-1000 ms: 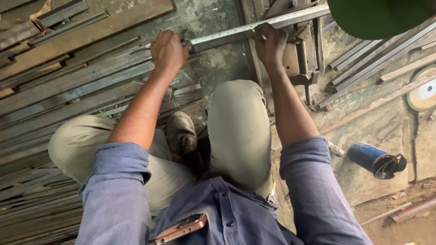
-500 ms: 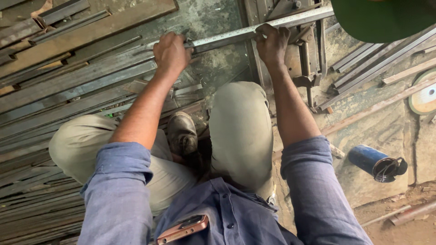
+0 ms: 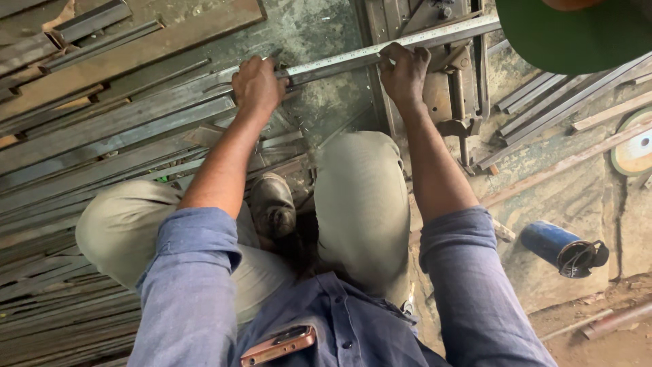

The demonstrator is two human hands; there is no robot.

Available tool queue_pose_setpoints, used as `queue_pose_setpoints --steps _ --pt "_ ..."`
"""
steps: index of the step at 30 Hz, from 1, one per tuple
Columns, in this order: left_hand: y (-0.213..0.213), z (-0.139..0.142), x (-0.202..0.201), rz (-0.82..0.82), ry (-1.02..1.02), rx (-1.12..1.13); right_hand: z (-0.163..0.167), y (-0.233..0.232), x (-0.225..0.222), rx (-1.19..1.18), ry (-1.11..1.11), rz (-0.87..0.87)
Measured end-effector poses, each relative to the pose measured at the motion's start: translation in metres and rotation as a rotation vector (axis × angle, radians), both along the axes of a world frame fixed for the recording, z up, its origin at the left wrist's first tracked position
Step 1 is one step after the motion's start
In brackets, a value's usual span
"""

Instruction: The person measures and cuts metal rods using a chop saw. They repeatedly measure the rod with a tape measure, position it under the saw, and cut it to length, producing sparks during the cutting process.

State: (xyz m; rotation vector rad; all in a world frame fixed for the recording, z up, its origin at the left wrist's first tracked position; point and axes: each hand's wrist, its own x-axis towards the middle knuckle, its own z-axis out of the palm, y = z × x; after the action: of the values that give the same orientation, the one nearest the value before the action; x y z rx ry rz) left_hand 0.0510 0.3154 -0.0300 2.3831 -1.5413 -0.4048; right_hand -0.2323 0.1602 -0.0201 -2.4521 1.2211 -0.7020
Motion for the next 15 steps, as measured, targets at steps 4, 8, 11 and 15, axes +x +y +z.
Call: queue_pose_setpoints --steps 4,8,11,15 --pt "-0.001 -0.008 0.006 -0.018 0.029 -0.043 0.000 -0.003 0.003 0.014 0.025 0.012" --pt "-0.001 -0.013 0.008 -0.034 0.031 -0.080 0.001 -0.004 0.006 0.027 0.025 0.015" --pt "-0.002 -0.012 0.007 -0.022 0.015 -0.062 0.002 -0.004 0.006 0.019 0.032 0.026" --pt "-0.007 -0.010 0.005 -0.019 0.025 -0.045 0.006 -0.007 0.007 -0.014 -0.018 0.004"
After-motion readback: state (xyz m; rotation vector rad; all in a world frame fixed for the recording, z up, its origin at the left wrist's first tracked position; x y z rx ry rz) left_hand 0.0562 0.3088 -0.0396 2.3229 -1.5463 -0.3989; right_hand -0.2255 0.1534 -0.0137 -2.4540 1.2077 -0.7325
